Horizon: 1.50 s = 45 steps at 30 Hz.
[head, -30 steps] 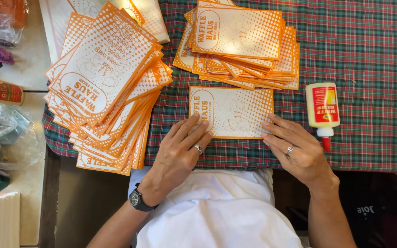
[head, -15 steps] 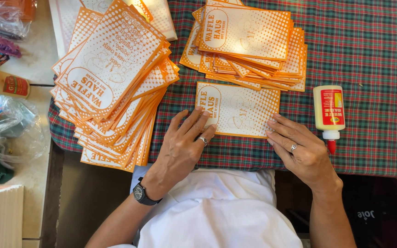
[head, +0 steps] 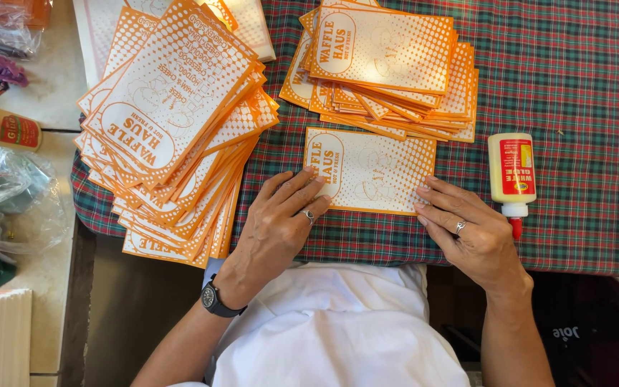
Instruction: Applying glue to paper bags and folding them to complete the assembly process
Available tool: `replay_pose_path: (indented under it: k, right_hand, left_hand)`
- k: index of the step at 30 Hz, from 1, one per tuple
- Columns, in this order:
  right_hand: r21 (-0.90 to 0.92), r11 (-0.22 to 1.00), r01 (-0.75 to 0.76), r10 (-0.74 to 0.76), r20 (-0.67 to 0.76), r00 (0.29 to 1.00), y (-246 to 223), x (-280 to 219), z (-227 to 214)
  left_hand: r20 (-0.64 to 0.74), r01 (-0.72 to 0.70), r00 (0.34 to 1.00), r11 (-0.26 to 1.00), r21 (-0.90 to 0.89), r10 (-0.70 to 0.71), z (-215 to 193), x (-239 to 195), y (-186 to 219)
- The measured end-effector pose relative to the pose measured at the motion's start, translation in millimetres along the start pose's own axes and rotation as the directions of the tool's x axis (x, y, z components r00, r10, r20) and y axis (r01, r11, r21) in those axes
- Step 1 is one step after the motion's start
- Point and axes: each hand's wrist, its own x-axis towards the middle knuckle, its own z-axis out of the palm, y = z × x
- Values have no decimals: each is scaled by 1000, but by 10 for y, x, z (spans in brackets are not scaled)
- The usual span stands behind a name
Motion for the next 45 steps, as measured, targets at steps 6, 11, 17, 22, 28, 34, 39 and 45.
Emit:
replay_pose_path:
  k: [6,11,17,22,28,34,39,45]
  right_hand:
    - [2,1000,-13,13,-24,1000,-4,-7,16]
    - [37,999,-11,13,-29,1000,-8,-10,29]
    - [44,999,-19,21,-27,999,-3,-19,37]
    - [37,999,-39,41,-56,998,-58,71,45]
    - [51,986,-156,161,-112,981,-11,91,71]
    - [78,974,-215,218,-39,975,55,63,33]
    - [-100,979,-175,193,216,957,209,118,-128]
    - [-328,933,-144,270,381,884,418,161,-126]
  left_hand:
    - [-19,13,1000,999,-37,-14,-92,34,29]
    - [-7,59,998,992,-111,-60,-97,-19,-21]
    - [-22,53,998,993,-104,-55,-90,-18,-15]
    - [-23,74,997,990,-117,-77,-80,-5,-15]
    - [-10,61,998,998,1,-61,-84,-17,-29]
    - [67,19,997,995,96,-25,-195,20,29]
    - [171,-37,985,999,25,32,-197,-42,-65]
    - [-12,104,994,988,-116,-107,-132,101,18]
